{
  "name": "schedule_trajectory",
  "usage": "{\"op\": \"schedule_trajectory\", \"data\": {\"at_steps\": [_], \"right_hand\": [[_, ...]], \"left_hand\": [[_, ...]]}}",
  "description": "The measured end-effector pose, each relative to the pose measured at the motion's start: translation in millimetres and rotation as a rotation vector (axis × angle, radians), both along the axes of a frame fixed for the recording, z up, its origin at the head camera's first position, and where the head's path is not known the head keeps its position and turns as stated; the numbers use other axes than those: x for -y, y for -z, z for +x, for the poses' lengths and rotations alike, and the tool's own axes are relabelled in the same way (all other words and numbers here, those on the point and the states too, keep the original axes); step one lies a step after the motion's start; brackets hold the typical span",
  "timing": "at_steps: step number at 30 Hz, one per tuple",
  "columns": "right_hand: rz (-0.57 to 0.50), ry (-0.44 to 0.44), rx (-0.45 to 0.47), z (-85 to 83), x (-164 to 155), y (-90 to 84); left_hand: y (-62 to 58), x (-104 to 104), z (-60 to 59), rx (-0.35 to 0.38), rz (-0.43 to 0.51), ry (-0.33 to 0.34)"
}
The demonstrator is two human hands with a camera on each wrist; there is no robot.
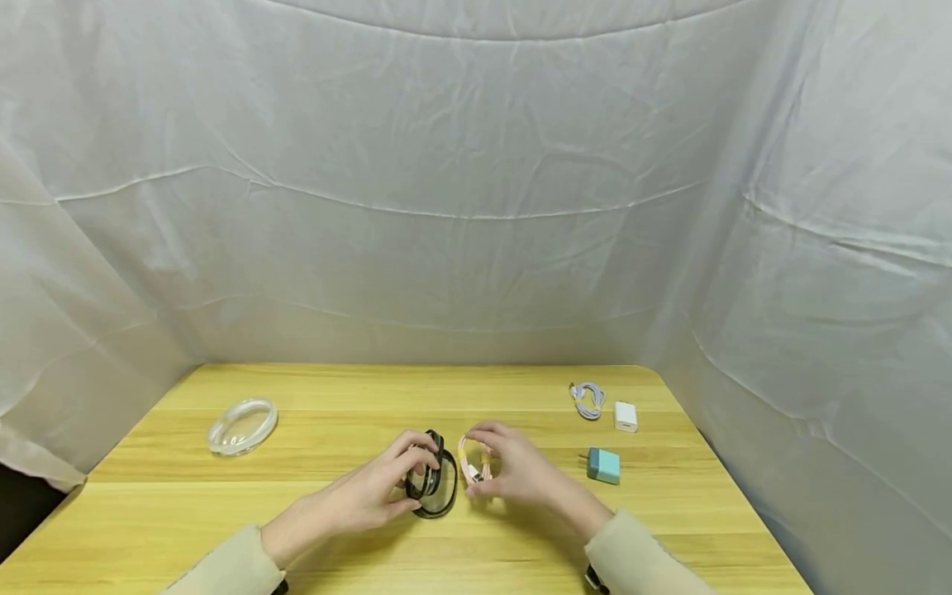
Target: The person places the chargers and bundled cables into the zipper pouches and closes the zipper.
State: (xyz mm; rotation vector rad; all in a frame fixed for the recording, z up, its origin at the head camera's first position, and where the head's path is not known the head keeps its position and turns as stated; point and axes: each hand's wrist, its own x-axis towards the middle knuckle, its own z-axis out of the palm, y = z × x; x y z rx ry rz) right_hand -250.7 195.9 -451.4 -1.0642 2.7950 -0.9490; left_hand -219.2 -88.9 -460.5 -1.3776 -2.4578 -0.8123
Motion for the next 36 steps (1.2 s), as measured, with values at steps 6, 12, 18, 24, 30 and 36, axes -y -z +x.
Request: {"op": "schedule_trajectory", "data": {"at_steps": [6, 12, 18, 24, 30, 36], "right_hand": [[0.032, -0.026, 0.026, 1.6, 9.0, 3.3], [0.079, -0.059, 0.016, 1.3, 17.9, 8.3], [0.122, -0.076, -0.013, 2.3, 25.9, 10.4], [0.150, -0.057, -0.013, 3.1, 32.3, 9.7], [0.164, -0.037, 0.006, 3.3, 36.4, 7.4], [0.142, -0.056, 0.017, 1.1, 36.3, 7.9]], "left_hand": [[0.4, -0.2, 0.0, 0.022, -0.004, -0.007], [0.2, 0.3, 0.4, 0.082, 0.008, -0.009], [1.2, 1.7, -0.8, 0.105, 0.021, -0.008], [2.8, 3.4, -2.3, 0.136, 0.050, 0.011], [1.3, 3.7, -1.4, 0.180, 0.061, 0.016], [1.0, 4.5, -0.9, 0.177, 0.064, 0.014]]}}
